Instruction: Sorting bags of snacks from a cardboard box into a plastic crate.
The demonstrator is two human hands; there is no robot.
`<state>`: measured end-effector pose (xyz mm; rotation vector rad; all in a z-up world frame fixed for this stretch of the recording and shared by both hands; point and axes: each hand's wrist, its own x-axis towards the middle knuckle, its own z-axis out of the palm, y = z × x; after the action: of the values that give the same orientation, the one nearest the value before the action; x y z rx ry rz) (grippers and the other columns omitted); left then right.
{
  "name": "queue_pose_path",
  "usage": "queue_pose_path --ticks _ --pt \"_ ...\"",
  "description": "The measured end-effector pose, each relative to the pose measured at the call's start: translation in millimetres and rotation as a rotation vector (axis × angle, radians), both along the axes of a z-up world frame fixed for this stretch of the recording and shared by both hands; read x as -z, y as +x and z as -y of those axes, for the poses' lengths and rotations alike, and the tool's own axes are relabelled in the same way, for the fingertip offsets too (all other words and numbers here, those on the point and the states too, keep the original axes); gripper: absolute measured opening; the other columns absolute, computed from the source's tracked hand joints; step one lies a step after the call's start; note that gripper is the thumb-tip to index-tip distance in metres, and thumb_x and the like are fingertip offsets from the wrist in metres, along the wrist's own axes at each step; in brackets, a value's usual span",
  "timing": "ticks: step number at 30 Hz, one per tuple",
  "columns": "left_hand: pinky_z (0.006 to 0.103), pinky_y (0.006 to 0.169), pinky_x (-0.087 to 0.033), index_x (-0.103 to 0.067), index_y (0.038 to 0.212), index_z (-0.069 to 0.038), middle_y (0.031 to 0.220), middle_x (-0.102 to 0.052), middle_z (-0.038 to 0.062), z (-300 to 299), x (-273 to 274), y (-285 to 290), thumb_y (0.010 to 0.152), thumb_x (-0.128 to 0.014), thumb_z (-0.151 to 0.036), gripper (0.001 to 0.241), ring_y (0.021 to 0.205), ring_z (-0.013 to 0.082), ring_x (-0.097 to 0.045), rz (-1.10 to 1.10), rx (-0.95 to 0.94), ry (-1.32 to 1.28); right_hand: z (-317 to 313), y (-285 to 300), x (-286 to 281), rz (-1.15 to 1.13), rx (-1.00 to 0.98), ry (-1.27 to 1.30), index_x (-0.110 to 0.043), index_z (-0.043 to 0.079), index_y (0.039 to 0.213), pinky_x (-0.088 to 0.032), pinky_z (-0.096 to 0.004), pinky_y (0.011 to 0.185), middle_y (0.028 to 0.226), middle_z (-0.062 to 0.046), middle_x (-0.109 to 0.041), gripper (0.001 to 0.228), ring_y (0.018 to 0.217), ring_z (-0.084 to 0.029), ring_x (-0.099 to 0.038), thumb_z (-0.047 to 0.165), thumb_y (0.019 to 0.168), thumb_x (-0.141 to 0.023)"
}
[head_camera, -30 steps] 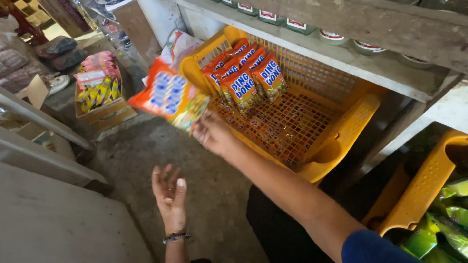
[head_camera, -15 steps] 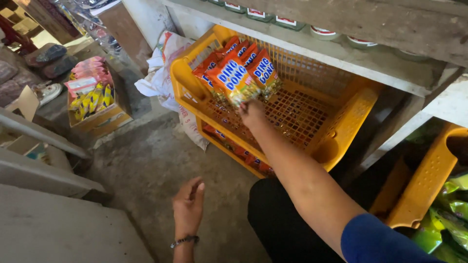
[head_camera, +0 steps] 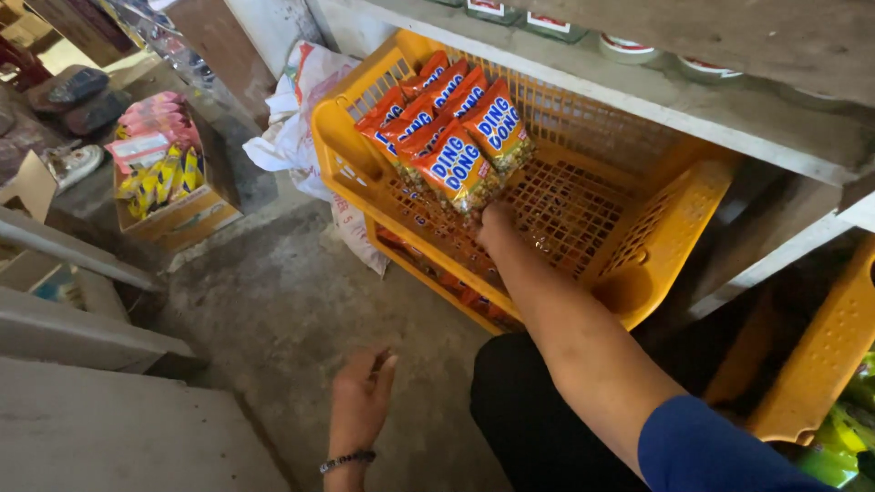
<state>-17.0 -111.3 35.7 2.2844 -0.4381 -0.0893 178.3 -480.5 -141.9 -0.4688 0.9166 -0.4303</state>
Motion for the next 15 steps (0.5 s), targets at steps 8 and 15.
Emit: queue_pose_path --ticks 8,15 --pt "0.0344 0.073 -0.058 -0.071 0.115 -0.006 0.101 -0.076 0.007 -4.5 6.8 6.9 0.09 -0.069 -0.018 0.028 0.084 0.0213 -0.073 -0.008 0.074 0.086 -18.1 -0.9 -46.9 -0.242 0.006 -0.27 -0.06 0.0 0.121 -0.058 -0.028 0.051 0.098 -0.013 -0.07 0.026 0.066 -0.019 -0.068 0.001 0.095 -0.059" --pt "0.0354 0.076 -0.062 -0.069 0.118 -0.006 0.11 -0.076 0.007 -7.1 -0.2 4.9 0.09 -0.069 -0.016 0.03 0.092 0.0215 -0.075 -0.059 0.05 0.174 1.5 15.3 -28.4 -0.402 -0.202 -0.538 -0.052 -0.008 0.13 -0.062 -0.027 0.053 0.103 -0.015 -0.068 0.037 0.066 -0.021 -0.073 0.0 0.096 -0.062"
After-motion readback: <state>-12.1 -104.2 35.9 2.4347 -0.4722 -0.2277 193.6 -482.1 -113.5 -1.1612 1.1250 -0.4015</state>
